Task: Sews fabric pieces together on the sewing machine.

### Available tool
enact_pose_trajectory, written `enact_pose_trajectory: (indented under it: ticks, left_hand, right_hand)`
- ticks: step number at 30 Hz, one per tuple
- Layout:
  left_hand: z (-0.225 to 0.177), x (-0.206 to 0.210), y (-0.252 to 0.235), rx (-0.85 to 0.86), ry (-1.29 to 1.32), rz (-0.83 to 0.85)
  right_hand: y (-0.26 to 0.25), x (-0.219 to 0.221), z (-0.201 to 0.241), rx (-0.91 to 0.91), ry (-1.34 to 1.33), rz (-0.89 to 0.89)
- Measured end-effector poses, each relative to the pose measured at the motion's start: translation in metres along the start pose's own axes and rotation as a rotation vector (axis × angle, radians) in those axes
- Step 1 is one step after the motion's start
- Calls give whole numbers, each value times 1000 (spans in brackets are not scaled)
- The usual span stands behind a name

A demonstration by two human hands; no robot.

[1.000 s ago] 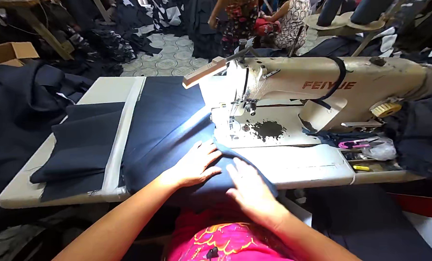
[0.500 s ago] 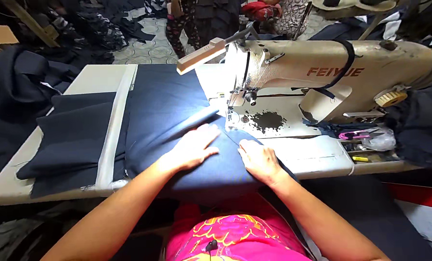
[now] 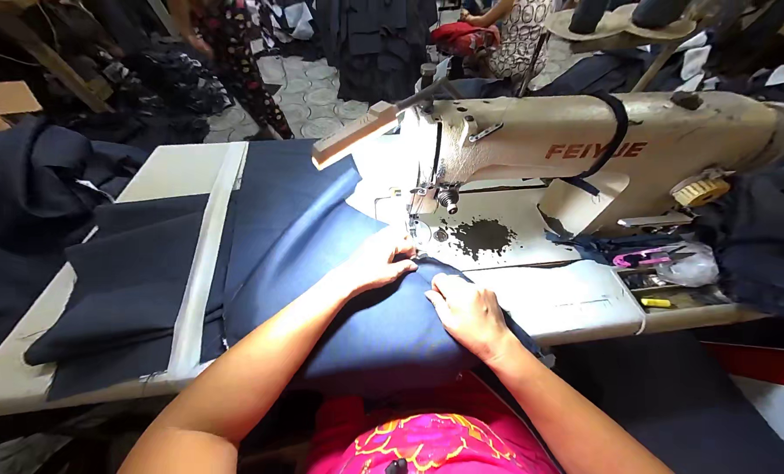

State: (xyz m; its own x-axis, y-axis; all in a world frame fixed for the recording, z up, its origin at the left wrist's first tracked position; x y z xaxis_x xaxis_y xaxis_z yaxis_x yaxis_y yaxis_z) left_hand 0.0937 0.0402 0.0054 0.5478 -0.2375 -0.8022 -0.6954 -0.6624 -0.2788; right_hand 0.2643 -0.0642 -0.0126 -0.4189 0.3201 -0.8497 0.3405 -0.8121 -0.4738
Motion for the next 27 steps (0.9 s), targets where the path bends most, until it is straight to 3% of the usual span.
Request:
enact_pose_trajectory:
  ticks: [5, 12, 19, 23, 27]
  left_hand:
    - [13, -2, 16, 101, -57, -9]
    - [27, -14, 2, -322, -387, -64]
    - [32, -9, -36, -312, -177, -106]
    - [23, -8, -45, -412, -211, -88]
    - [30, -14, -53, -616, -327, -56]
  right_hand:
    - [0, 3, 10, -34, -12, -33]
    - [-2, 5, 16, -17, 3, 2]
    - [-2, 5, 16, -1, 0, 2]
    - [-2, 5, 16, -1, -2, -10]
    - [-1, 5, 16, 8, 1, -4]
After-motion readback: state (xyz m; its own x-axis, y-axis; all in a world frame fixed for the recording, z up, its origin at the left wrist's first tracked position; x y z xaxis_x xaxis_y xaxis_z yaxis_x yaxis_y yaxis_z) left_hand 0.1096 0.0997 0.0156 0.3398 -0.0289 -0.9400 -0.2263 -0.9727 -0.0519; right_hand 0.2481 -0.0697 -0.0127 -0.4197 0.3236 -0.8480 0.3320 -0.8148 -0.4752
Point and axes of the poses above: each hand's wrist, its own y-axis away from the middle knuckle, its own x-axis out of the palm, z = x × y, the point moved 3 cm from there along -y, towards the middle knuckle, and after that the axes turned 7 degrees about -x, right-handed, at the moved point
